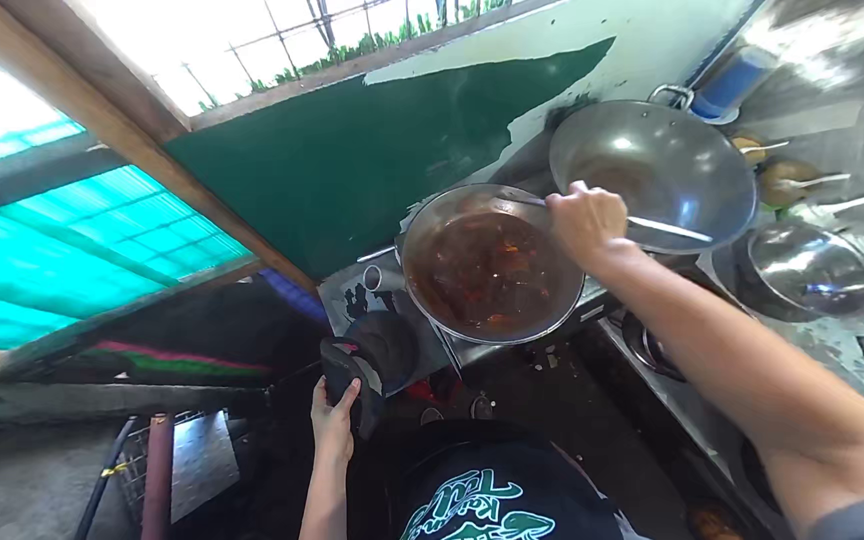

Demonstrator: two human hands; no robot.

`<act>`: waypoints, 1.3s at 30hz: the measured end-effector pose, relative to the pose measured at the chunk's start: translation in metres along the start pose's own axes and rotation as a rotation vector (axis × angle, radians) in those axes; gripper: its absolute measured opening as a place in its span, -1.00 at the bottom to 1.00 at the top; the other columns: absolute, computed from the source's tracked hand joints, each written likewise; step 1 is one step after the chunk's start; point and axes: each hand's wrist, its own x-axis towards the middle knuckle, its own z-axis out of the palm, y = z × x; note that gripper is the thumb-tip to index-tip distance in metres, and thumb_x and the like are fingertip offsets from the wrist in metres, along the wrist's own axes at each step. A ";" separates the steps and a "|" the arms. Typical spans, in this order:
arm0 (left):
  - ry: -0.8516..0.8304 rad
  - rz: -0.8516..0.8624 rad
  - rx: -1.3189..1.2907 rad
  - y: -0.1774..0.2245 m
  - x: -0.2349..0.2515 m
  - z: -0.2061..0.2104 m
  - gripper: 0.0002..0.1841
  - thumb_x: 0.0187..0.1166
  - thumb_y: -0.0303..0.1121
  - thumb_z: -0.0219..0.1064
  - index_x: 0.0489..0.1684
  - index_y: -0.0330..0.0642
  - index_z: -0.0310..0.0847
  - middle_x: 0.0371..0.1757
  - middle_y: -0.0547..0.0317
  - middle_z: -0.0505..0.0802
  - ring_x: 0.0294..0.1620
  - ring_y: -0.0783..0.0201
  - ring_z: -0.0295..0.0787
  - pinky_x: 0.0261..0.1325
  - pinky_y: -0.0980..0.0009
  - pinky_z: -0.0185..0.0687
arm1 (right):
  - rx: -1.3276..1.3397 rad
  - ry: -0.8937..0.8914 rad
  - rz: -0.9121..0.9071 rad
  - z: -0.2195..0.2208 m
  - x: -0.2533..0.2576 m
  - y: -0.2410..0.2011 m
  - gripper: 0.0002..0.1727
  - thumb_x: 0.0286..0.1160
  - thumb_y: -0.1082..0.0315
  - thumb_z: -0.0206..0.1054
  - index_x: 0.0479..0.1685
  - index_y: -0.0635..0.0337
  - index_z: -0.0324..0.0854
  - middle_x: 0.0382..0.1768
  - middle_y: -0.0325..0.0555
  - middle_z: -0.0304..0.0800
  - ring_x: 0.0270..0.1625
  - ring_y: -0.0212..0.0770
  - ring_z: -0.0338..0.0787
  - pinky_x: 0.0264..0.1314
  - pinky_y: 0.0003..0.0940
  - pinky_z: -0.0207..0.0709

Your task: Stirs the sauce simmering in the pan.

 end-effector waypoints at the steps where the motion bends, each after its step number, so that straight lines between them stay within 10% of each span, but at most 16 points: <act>1: -0.003 0.004 0.004 0.002 0.000 0.002 -0.30 0.49 -0.55 0.44 0.66 -0.38 0.21 0.51 -0.22 0.56 0.41 0.20 0.61 0.44 0.32 0.56 | 0.014 -0.053 0.046 0.002 0.003 -0.010 -0.74 0.60 0.58 0.14 0.08 0.45 0.71 0.18 0.57 0.67 0.12 0.59 0.73 -0.05 0.44 0.55; 12: 0.002 -0.028 0.032 -0.013 0.002 -0.006 -0.26 0.50 -0.53 0.46 0.70 -0.38 0.16 0.57 -0.25 0.52 0.48 0.14 0.57 0.51 0.26 0.52 | -0.011 0.075 -0.466 0.008 -0.048 0.033 -0.72 0.51 0.60 0.26 0.01 0.23 0.85 -0.15 0.35 0.80 -0.12 0.43 0.79 -0.22 0.28 0.56; 20: 0.003 -0.057 0.053 -0.016 0.013 -0.011 -0.27 0.50 -0.53 0.46 0.69 -0.36 0.19 0.56 -0.23 0.53 0.46 0.15 0.57 0.49 0.26 0.52 | -0.088 -0.019 0.037 -0.021 -0.107 0.074 -0.70 0.74 0.37 0.17 0.18 0.17 0.81 -0.14 0.43 0.80 -0.16 0.52 0.80 -0.29 0.43 0.52; 25: -0.082 -0.060 0.065 -0.016 0.016 0.005 -0.28 0.50 -0.54 0.45 0.68 -0.38 0.20 0.55 -0.22 0.54 0.45 0.17 0.58 0.48 0.30 0.53 | -0.119 -0.210 0.304 0.006 -0.091 0.035 -0.83 0.53 0.60 0.19 -0.12 0.53 0.68 -0.14 0.54 0.75 -0.02 0.56 0.79 -0.18 0.42 0.56; 32: -0.045 -0.045 0.042 -0.026 0.011 -0.001 -0.28 0.49 -0.55 0.46 0.68 -0.37 0.21 0.55 -0.22 0.55 0.47 0.16 0.57 0.49 0.27 0.53 | 0.149 -0.377 0.256 0.030 -0.070 0.017 -0.78 0.61 0.33 0.30 -0.11 0.29 0.81 -0.05 0.35 0.84 0.14 0.42 0.80 0.08 0.46 0.58; 39: 0.154 -0.021 0.008 -0.045 -0.015 -0.023 -0.26 0.49 -0.54 0.46 0.69 -0.38 0.18 0.57 -0.26 0.52 0.48 0.12 0.56 0.50 0.23 0.53 | -0.049 -0.126 0.075 0.006 -0.038 0.041 -0.69 0.73 0.36 0.12 0.04 0.26 0.80 -0.08 0.39 0.84 0.04 0.47 0.82 -0.10 0.43 0.56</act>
